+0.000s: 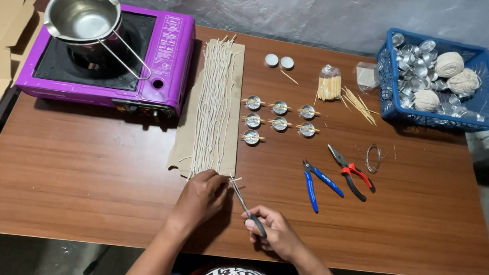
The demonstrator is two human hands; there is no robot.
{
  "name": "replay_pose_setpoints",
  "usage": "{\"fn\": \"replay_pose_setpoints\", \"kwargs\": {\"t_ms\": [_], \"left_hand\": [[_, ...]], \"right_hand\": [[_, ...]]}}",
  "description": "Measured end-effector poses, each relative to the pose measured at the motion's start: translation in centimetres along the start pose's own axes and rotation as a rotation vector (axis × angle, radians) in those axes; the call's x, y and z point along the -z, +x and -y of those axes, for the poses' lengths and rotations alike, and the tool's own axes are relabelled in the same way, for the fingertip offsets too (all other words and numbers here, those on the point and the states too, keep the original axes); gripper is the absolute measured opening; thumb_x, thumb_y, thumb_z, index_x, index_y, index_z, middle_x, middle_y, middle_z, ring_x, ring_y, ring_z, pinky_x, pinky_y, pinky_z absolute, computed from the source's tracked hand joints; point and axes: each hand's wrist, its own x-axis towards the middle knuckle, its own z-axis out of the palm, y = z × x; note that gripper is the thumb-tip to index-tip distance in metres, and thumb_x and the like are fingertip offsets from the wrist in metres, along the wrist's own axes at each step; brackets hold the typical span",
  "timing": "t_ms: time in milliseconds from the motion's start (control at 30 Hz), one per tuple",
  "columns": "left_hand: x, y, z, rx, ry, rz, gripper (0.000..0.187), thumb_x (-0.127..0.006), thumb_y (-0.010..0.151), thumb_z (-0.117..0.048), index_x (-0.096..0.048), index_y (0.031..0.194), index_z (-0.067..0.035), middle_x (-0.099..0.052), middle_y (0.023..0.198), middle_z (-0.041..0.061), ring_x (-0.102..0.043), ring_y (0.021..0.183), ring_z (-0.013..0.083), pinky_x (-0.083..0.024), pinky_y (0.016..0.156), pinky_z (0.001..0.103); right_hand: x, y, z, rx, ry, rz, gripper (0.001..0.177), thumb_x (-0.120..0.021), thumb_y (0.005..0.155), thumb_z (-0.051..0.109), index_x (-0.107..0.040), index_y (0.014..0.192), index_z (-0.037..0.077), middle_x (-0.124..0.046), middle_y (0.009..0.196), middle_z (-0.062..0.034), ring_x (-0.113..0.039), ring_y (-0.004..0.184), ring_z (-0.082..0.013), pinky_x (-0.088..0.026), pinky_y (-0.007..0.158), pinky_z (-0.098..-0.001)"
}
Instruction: The person is preparing candle wicks by cutting them from a bundle and attaching them to metal wick sustainers using pliers and an alignment tool.
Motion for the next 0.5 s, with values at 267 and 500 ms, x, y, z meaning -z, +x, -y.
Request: {"fn": "replay_pose_setpoints", "kwargs": {"t_ms": [267, 500], "left_hand": [[0.2, -0.1, -1.1, 0.049, -0.004, 0.018, 0.012, -0.069, 0.087, -0.001, -0.072, 0.099, -0.001, -0.069, 0.085, 0.012, -0.067, 0.072, 0.0269, -0.057, 0.066, 0.038], [0.4, 0.1, -1.6, 0.098, -0.005, 0.065, 0.016, -0.071, 0.086, 0.001, -0.073, 0.102, 0.002, -0.071, 0.086, 0.013, -0.068, 0.072, 0.0245, -0.062, 0.065, 0.034]], "right_hand": [[-0.9, 0.9, -0.5, 0.083, 0.043, -0.007, 0.038, -0.071, 0.090, 0.024, -0.064, 0.121, 0.003, -0.054, 0.074, -0.0004, -0.058, 0.064, -0.0121, -0.035, 0.041, -0.0212], [-1.5, 0.2, 1.2, 0.068, -0.094, -0.028, 0.040, -0.070, 0.091, 0.028, -0.065, 0.124, 0.006, -0.064, 0.073, -0.0051, -0.059, 0.061, -0.0125, -0.039, 0.044, -0.0220]]}}
